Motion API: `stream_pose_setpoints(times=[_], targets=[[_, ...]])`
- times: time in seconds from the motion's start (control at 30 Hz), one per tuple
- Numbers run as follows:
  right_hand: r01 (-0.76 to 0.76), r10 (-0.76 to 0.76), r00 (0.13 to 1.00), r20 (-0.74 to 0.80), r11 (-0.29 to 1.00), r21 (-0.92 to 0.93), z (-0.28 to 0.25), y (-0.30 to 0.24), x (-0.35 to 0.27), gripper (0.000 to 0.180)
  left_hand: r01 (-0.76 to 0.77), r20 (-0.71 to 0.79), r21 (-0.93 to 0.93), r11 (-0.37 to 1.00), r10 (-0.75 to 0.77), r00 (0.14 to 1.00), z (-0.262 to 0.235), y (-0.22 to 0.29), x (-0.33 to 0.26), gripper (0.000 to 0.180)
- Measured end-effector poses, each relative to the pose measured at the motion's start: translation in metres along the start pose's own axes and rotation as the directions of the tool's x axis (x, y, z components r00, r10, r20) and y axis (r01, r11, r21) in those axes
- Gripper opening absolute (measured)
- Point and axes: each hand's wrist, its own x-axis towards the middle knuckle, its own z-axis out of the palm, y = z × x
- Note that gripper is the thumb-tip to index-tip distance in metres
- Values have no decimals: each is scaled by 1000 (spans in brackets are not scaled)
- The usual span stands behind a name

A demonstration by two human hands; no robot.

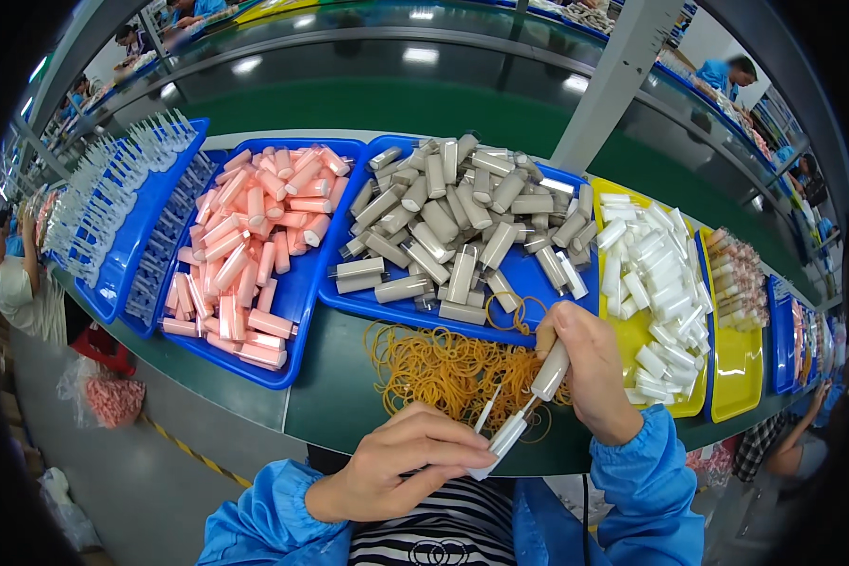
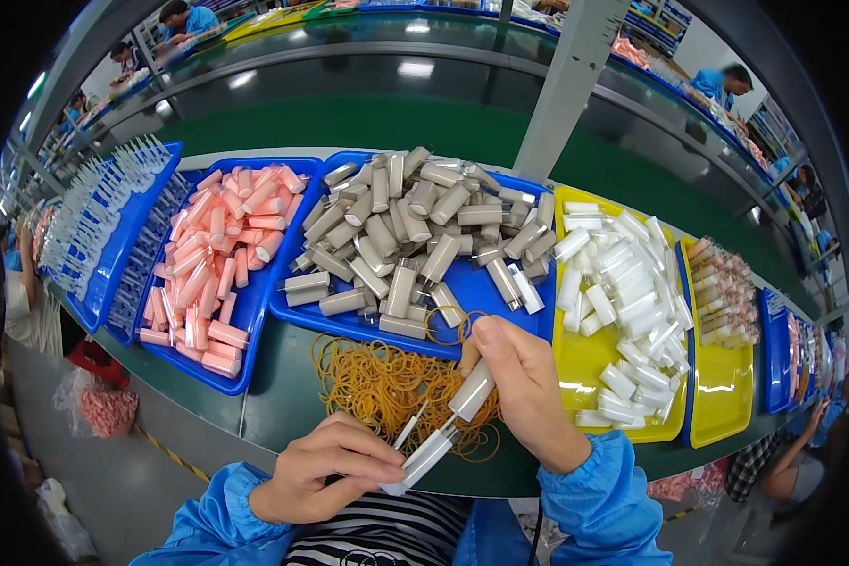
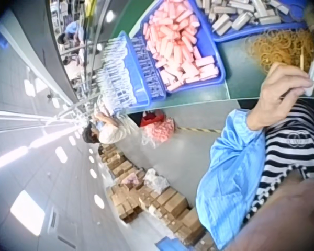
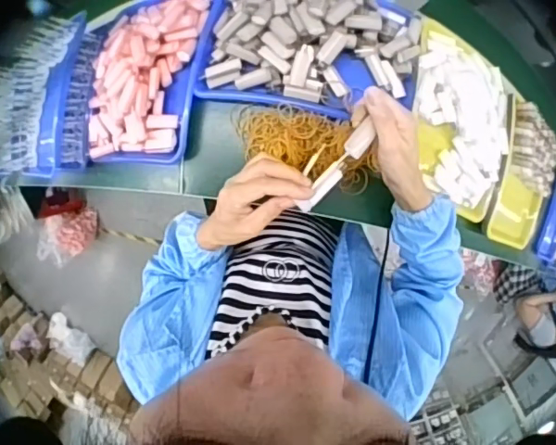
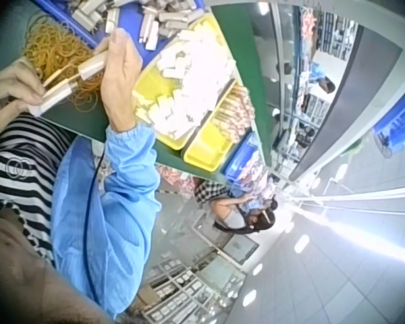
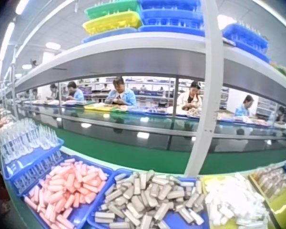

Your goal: The person assembles small cylindrical components by inserting white plastic tips into the ends of pink and grey cylinders. They then secure the assembled units with yellow rubber bands and place them into a yellow tray. The process is repeated continuously with items from blue bins on the assembly line.

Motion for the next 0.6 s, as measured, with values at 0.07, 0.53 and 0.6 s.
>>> stream_pose_setpoints(times=[0.07, 0.53, 0.6], targets=[[-12, 14, 999, 29, 998, -63, 3, -3, -4, 43, -4, -2, 13, 1000, 4, 1000, -1, -1, -1, 29], [618, -561, 782, 270, 650, -442, 45, -21, -10, 25, -494, 20, 427, 757, 539, 842, -17, -19, -13, 24], [631, -621, 768, 159, 692, -350, 59, -13, -15, 24, -534, 17, 427, 730, 584, 812, -23, -20, -13, 26]])
